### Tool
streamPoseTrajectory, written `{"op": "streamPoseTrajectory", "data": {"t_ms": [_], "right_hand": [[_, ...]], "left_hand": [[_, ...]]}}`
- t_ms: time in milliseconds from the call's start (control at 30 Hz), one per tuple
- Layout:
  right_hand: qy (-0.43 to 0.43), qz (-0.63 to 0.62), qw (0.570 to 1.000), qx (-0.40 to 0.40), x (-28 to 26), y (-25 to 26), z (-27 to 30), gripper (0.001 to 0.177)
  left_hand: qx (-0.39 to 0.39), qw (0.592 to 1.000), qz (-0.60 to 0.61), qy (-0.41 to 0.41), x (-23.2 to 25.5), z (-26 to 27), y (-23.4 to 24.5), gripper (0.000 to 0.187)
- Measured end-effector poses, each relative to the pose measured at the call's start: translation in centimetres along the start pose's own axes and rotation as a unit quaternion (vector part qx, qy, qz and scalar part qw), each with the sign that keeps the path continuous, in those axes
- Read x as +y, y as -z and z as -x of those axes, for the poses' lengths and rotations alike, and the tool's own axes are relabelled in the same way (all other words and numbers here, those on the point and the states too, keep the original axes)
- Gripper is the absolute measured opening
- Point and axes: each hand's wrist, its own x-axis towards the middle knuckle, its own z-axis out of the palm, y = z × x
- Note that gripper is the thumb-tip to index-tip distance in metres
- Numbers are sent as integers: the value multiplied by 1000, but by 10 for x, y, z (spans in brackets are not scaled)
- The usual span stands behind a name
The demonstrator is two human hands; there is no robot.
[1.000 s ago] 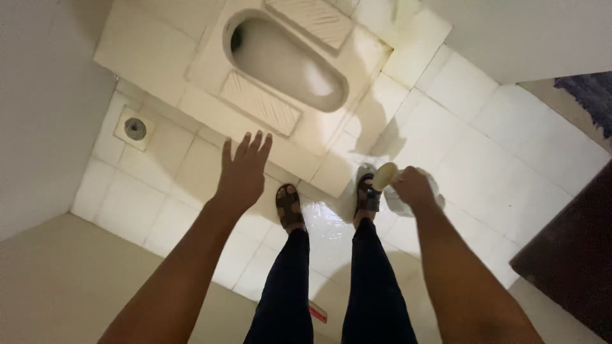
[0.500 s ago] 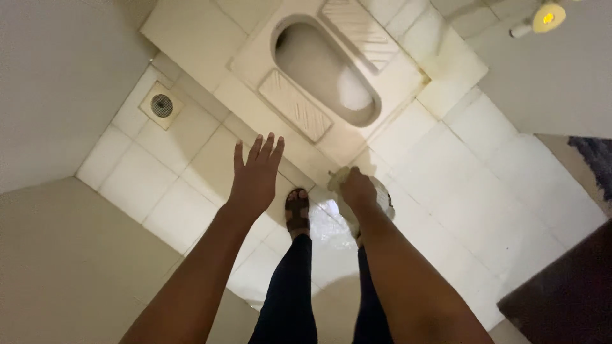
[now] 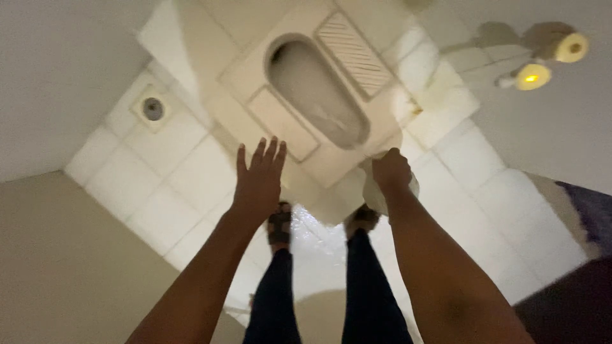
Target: Rinsing a squat toilet with water from a pitcher.
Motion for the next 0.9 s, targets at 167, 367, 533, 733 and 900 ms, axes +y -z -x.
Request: {"op": "streamPoseTrajectory", "data": {"t_ms": [167, 367, 533, 733, 900], "right_hand": [[-123, -44, 991, -4, 68, 63, -46, 66], [-101, -98, 989, 41, 149, 65, -117, 50], [6, -63, 987, 145, 186, 69, -157, 46], [8, -123, 986, 113, 180, 89, -184, 38], [71, -103, 992, 24, 169, 113, -194, 43]], "left_hand": [[20, 999, 49, -13, 60, -58, -5, 85], [58, 995, 85, -2, 136, -118, 4, 77], [86, 973, 215, -2, 221, -191, 40, 70], [108, 934, 337, -57, 306, -277, 106, 73], [-46, 923, 382, -28, 357, -319, 113, 74]]}}
